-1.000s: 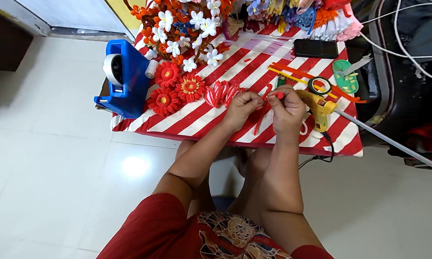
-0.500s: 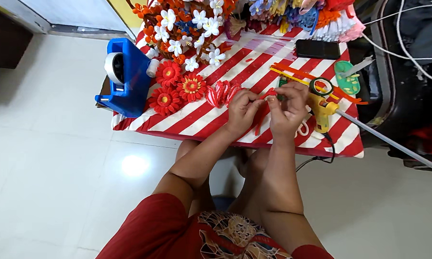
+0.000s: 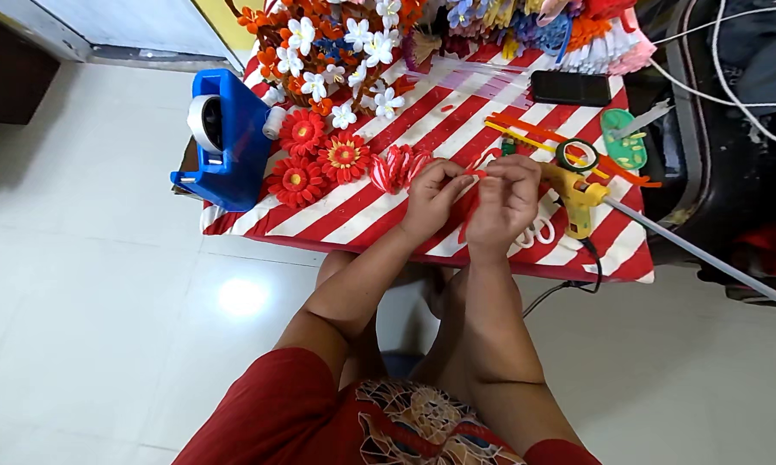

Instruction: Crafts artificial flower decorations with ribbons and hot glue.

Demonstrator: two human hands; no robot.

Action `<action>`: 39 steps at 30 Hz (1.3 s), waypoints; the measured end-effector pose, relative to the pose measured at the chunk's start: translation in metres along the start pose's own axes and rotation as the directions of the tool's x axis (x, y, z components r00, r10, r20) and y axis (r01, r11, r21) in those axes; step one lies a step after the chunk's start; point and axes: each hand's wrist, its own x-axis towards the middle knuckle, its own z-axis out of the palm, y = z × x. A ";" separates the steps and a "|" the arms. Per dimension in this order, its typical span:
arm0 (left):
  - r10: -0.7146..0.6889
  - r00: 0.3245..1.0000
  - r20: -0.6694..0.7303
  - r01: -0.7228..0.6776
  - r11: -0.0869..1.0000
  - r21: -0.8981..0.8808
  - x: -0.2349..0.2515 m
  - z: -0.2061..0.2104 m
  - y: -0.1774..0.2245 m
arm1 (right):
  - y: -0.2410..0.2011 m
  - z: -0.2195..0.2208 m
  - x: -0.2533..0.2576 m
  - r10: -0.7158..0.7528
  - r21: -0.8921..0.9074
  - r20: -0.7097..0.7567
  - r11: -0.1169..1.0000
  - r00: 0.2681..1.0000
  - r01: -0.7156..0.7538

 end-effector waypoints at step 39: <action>0.031 0.914 0.405 -0.068 0.995 0.077 0.006 -0.001 0.002 | -0.027 -0.070 0.033 0.289 -0.441 0.251 0.884 0.924 -0.156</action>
